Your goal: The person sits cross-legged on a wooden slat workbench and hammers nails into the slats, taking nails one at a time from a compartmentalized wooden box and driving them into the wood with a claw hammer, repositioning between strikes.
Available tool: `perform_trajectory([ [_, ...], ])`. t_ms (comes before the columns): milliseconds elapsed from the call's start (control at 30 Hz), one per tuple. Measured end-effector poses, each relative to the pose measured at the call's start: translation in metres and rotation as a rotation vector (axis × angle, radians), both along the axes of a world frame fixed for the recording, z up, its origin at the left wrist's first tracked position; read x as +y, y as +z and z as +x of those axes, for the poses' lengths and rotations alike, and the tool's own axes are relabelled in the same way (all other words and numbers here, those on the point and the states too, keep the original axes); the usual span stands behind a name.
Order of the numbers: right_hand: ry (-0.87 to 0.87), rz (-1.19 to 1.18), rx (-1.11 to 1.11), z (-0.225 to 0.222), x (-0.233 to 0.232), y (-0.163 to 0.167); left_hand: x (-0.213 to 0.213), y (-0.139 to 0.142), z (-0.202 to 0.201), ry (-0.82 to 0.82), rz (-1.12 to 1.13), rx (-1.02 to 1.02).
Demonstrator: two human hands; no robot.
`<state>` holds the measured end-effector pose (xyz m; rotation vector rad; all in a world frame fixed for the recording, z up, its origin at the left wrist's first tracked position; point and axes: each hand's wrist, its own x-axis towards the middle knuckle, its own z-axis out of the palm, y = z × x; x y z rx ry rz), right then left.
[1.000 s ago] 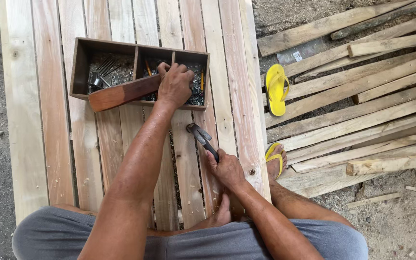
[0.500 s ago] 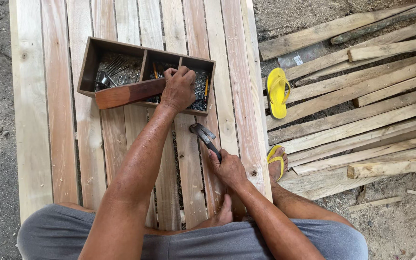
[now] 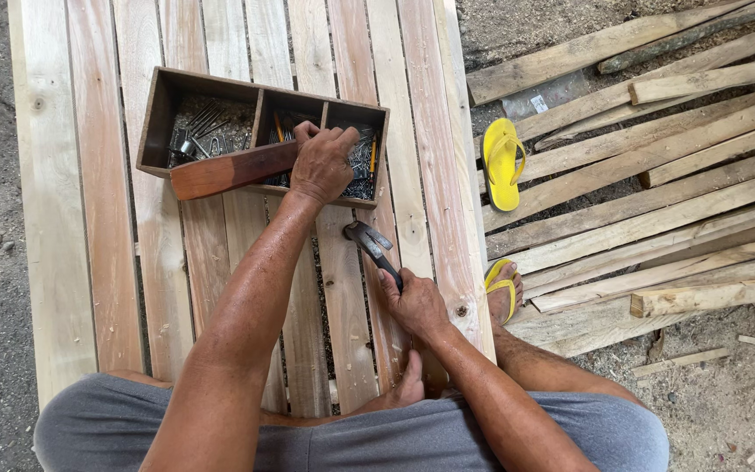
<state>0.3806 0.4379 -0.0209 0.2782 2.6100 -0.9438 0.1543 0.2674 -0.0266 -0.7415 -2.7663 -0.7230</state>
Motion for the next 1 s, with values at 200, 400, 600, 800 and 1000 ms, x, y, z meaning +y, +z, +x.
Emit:
perform_trajectory([
  [200,0.002,0.014,0.05,0.0,-0.002,0.0,-0.005,-0.001,-0.001,0.028,0.242,-0.046],
  [400,-0.014,0.023,0.003,-0.001,-0.005,0.002,-0.013,-0.01,0.001,0.049,0.479,0.035],
  [600,0.002,0.046,0.088,0.0,-0.004,-0.004,-0.029,-0.019,-0.009,0.351,0.293,0.228],
  [800,-0.009,0.022,0.067,-0.001,-0.003,-0.003,-0.038,-0.016,-0.013,0.247,0.015,0.303],
  [1000,-0.023,0.013,0.049,-0.001,-0.004,0.001,0.004,-0.014,-0.01,-0.023,-0.275,0.07],
])
